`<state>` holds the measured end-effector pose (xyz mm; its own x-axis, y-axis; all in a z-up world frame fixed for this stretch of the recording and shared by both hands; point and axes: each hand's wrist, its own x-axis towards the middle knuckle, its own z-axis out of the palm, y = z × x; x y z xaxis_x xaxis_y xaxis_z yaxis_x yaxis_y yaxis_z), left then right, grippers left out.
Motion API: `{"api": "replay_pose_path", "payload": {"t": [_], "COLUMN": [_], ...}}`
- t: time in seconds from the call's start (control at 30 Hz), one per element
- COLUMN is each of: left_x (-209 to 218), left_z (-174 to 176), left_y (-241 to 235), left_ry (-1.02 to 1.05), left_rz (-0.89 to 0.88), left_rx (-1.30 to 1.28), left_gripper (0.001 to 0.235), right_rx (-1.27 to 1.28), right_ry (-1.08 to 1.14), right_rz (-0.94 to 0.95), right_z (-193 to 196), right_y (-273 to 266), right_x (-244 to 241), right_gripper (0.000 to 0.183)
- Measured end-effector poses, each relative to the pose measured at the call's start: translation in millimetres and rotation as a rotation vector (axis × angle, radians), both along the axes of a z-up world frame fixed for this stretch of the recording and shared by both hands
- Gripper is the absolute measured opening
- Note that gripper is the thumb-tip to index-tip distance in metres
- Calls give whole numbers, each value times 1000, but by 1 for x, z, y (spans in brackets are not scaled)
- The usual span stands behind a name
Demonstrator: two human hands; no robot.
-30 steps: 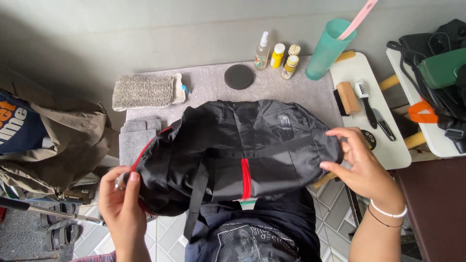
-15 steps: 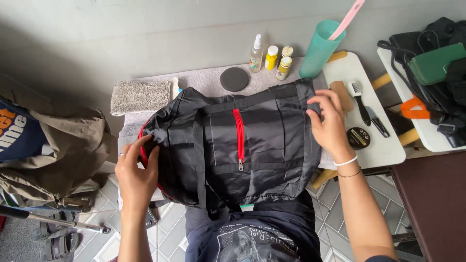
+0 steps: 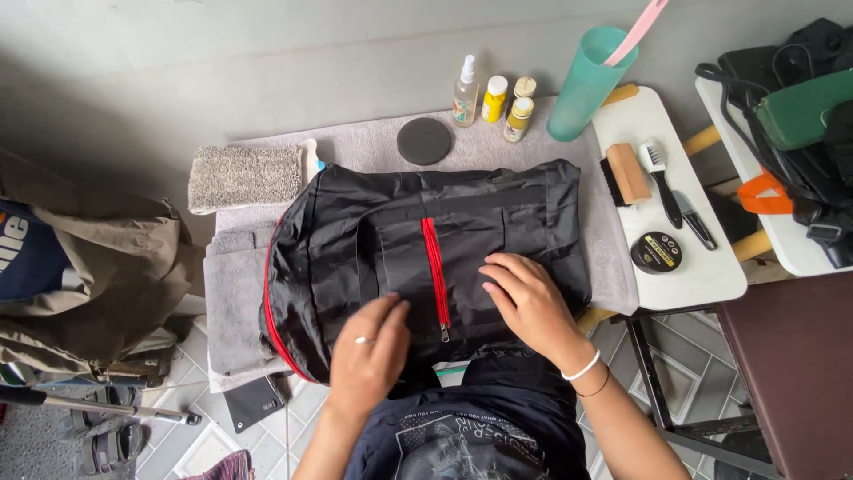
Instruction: The person cleans a black backpack placed on a table. They first brush the exterior surface with a wooden brush, then flip the bag to clean the other side. Finally, they use a toothbrush to scrub the zipper area and the fabric around it.
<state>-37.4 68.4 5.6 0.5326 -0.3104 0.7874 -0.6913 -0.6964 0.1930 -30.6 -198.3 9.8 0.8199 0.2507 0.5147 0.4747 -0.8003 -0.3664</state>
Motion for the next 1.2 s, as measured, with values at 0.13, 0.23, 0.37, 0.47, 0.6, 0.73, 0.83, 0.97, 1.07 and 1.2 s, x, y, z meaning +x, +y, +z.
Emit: {"api": "replay_pose_path", "payload": {"t": [0.13,0.23,0.37,0.47,0.6,0.73,0.83,0.97,1.07,1.2], "left_x": [-2,7,9,5,9,8,8,9,8,9], "left_z": [-13,-5,10,14,7,5,5,2,1,1], "left_y": [-28,-27,-19,-17,-15,-14,-15,-15,-15,-16], "left_ry": [105,261,473,568,506,470,453,459,456,448], "left_rz": [-69,-145,-204,-213,-217,-206,-196,-190,-192,-188], "left_rx": [84,22,-104,-143,-110,-55,-39,-46,-43,-41], "left_gripper": [38,47,33,37,36,35,33,32,32,32], "right_rx": [-31,-33,-81,-161,-250,-397,-468,-492,-539,-529], "right_ry": [43,-61,-74,-61,-120,-174,-246,-285,-342,-401], "right_rz": [-28,-39,212,324,415,420,435,494,499,518], "right_z": [0,-6,-9,-14,-20,-14,-21,-7,-8,-15], "right_y": [2,7,29,40,38,43,41,44,44,43], "right_x": [-3,-8,-21,-18,-9,-6,-1,2,7,7], "right_gripper": [23,19,17,18,6,7,9,12,15,24]}}
